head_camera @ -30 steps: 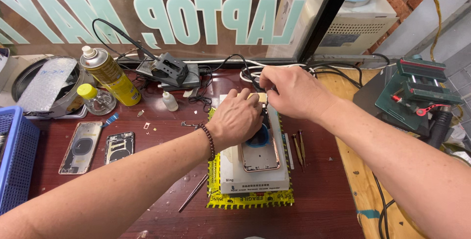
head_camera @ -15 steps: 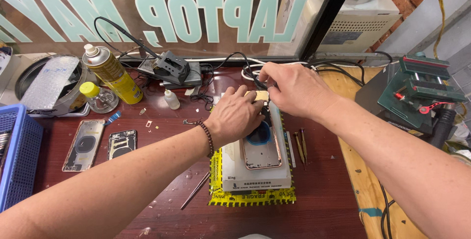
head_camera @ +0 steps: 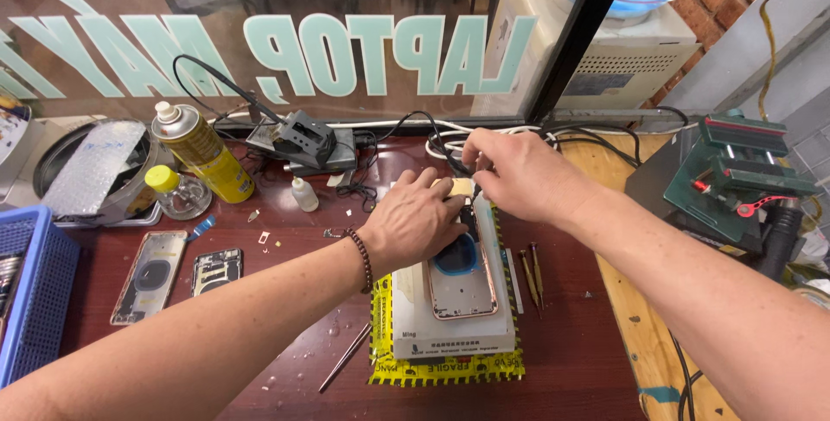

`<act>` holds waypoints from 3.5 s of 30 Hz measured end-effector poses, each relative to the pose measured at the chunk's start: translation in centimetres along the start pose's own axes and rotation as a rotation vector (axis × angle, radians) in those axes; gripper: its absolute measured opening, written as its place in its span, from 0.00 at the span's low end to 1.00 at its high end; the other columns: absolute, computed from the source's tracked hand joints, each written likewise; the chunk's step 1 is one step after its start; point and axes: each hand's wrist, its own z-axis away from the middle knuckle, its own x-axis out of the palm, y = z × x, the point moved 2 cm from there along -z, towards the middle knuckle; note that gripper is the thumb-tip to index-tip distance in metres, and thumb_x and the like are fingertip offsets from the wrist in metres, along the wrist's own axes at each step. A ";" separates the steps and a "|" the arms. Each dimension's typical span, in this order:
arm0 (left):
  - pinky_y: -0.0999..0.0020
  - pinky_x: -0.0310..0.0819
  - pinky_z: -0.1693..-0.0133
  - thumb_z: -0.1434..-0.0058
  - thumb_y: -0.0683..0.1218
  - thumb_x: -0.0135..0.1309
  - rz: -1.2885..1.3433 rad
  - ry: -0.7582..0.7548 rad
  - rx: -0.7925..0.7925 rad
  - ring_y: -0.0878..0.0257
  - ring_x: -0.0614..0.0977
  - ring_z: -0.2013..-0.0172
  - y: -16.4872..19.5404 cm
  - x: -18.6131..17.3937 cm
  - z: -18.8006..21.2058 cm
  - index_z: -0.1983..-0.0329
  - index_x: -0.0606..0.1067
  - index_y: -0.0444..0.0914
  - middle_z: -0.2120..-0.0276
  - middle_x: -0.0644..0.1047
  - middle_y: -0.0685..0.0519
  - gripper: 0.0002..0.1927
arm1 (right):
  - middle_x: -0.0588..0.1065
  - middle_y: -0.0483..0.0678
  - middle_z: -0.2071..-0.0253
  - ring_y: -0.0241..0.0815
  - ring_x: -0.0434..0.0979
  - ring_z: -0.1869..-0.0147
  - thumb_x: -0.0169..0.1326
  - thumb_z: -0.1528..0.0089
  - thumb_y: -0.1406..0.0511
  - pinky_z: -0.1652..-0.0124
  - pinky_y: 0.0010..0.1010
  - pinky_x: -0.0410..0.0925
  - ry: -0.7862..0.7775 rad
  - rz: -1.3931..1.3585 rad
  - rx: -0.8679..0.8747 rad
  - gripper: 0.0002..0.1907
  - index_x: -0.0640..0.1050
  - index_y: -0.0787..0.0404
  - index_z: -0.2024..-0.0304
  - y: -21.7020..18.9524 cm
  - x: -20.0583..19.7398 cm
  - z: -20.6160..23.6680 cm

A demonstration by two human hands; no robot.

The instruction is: The person repairs a disassembled smartphone at a workbench. They use a wooden-handled tool on the phone frame resting on a heating pad, pick up the phone body to work on its interior with a screwdriver, and continue manipulating small components and the frame throughout the clip.

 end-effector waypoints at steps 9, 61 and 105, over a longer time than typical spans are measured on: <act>0.55 0.66 0.56 0.41 0.60 0.56 0.004 0.022 0.039 0.52 0.74 0.54 -0.2 -0.3 0.6 0.50 0.78 0.39 0.60 0.75 0.49 0.24 | 0.80 0.55 0.68 0.57 0.82 0.60 0.56 0.46 0.69 0.60 0.44 0.73 -0.030 0.008 -0.012 0.12 0.75 0.63 0.60 0.4 0.1 -0.4; 0.52 0.71 0.56 0.44 0.46 0.56 0.326 0.215 -0.313 0.50 0.79 0.57 -0.3 2.4 -1.3 0.66 0.85 0.43 0.66 0.82 0.52 0.08 | 0.81 0.54 0.66 0.50 0.84 0.60 0.57 0.42 0.69 0.60 0.38 0.75 0.053 -0.097 0.061 0.10 0.76 0.63 0.58 1.1 -0.4 0.8; 0.53 0.74 0.52 0.49 0.41 0.57 0.425 0.122 -0.339 0.46 0.79 0.56 -2.1 3.8 -3.0 0.71 0.82 0.37 0.66 0.82 0.43 0.05 | 0.81 0.48 0.64 0.39 0.87 0.63 0.55 0.40 0.70 0.64 0.29 0.79 0.094 -0.380 0.348 0.10 0.74 0.63 0.56 2.0 -0.8 2.3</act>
